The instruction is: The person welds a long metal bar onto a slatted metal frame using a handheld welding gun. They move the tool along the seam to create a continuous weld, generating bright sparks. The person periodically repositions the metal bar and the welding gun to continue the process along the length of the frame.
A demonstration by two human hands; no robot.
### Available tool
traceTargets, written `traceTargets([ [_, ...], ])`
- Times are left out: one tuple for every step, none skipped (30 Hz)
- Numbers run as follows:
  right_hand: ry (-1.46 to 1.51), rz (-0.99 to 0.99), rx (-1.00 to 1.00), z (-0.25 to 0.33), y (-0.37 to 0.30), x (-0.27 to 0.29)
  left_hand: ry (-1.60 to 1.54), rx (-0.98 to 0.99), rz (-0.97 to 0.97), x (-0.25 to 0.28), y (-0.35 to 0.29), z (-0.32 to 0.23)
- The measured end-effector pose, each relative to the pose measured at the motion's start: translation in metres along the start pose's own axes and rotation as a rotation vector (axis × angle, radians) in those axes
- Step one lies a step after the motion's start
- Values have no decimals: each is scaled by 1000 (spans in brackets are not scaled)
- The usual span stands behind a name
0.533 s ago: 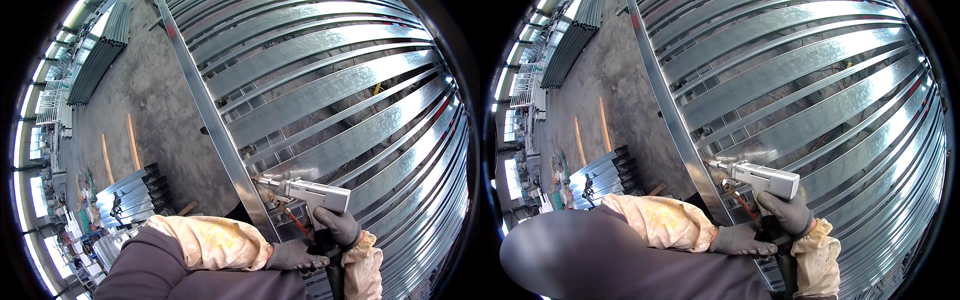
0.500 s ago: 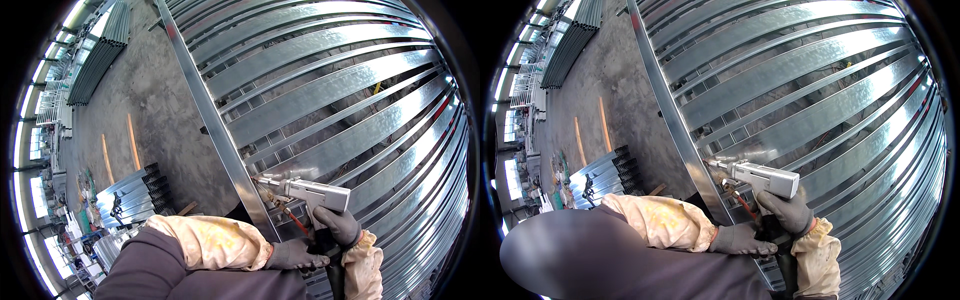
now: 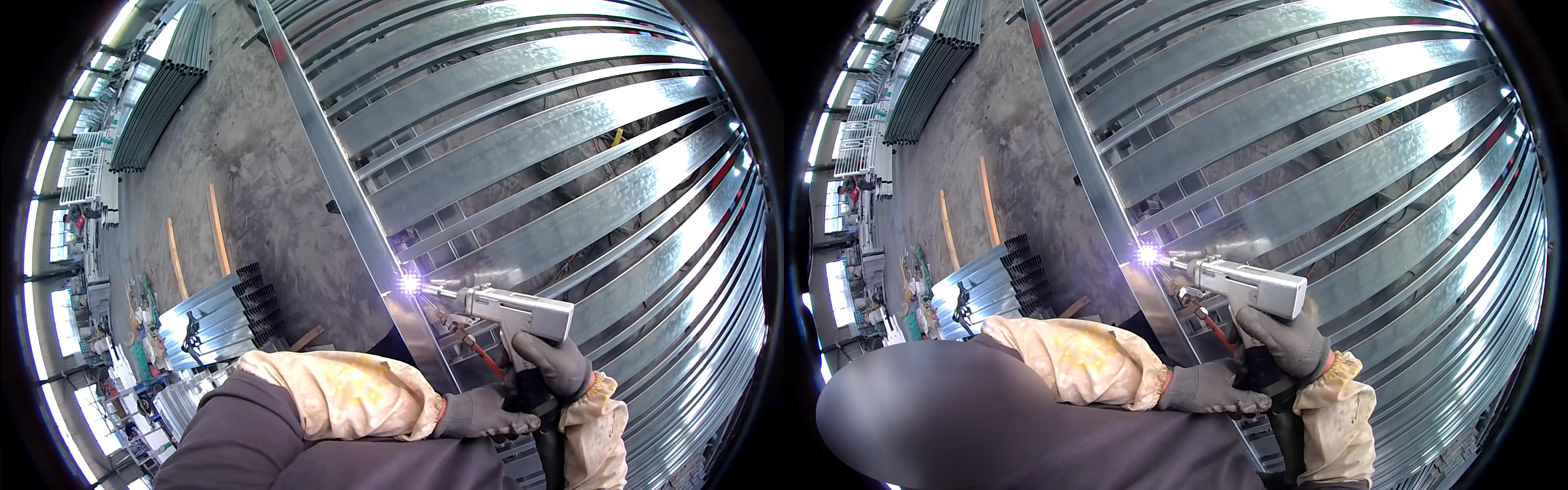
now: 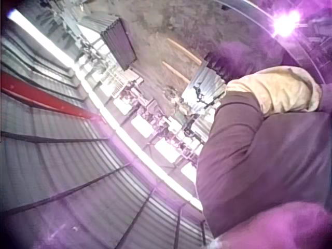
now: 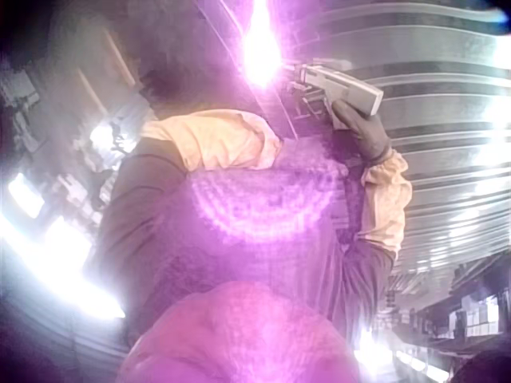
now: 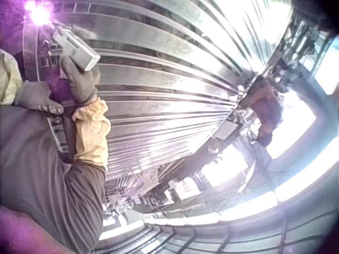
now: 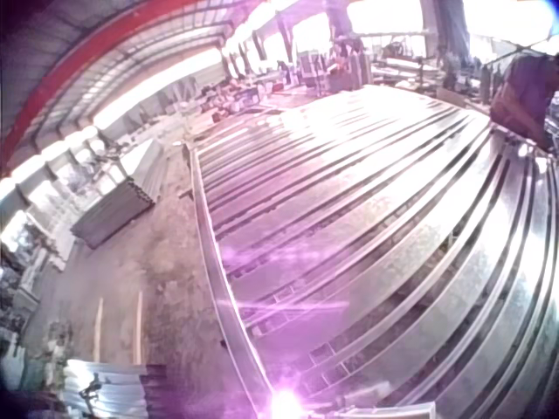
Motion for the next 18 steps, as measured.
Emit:
traceTargets([
  [-13,6,7,1,0,0,-43,66,-10,-1,-1,3],
  [-27,13,15,1,0,0,-86,133,-20,-2,-7,-7],
  [-29,15,13,1,0,0,-89,133,-18,-5,-2,1],
  [-32,18,11,1,-1,0,-74,112,-37,-4,0,3],
  [-34,21,10,1,-2,0,-58,90,-56,-4,0,4],
  [-34,17,21,1,-2,0,-42,70,-74,-2,0,0],
  [-33,13,31,2,-3,1,-34,91,-37,-3,-1,-1],
  [-31,9,42,2,-4,1,-25,112,0,-1,-4,-2],
  [-35,10,39,0,-4,3,-18,131,35,-3,-6,-4],
  [-39,10,35,-3,-5,5,20,96,-2,-3,-3,-1],
  [-42,10,32,-4,-6,7,57,60,-40,-4,2,5],
  [-29,13,-8,-6,-7,5,72,39,-64,-4,3,7],
  [-15,17,-49,-6,-10,1,88,18,-88,-4,5,7],
  [-2,20,-90,-7,-11,-1,83,11,-96,-5,5,9],
  [-4,27,-93,-8,-12,-1,61,29,-71,-7,5,9],
  [-7,35,-96,-9,-12,1,40,49,-45,-9,5,8],
  [-10,42,-100,-10,-12,2,-1,93,6,-12,5,8],
  [-21,45,-94,-11,-11,3,-43,136,55,-16,3,9],
])
Point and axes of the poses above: each hand's wrist, its own y-axis towards the middle knuckle, its own x-axis out of the back of the hand, z = x × y, the point moved 9 cm from there along y, towards the middle knuckle, and after that the axes turned 15 degrees about y, right-handed, at the moved point
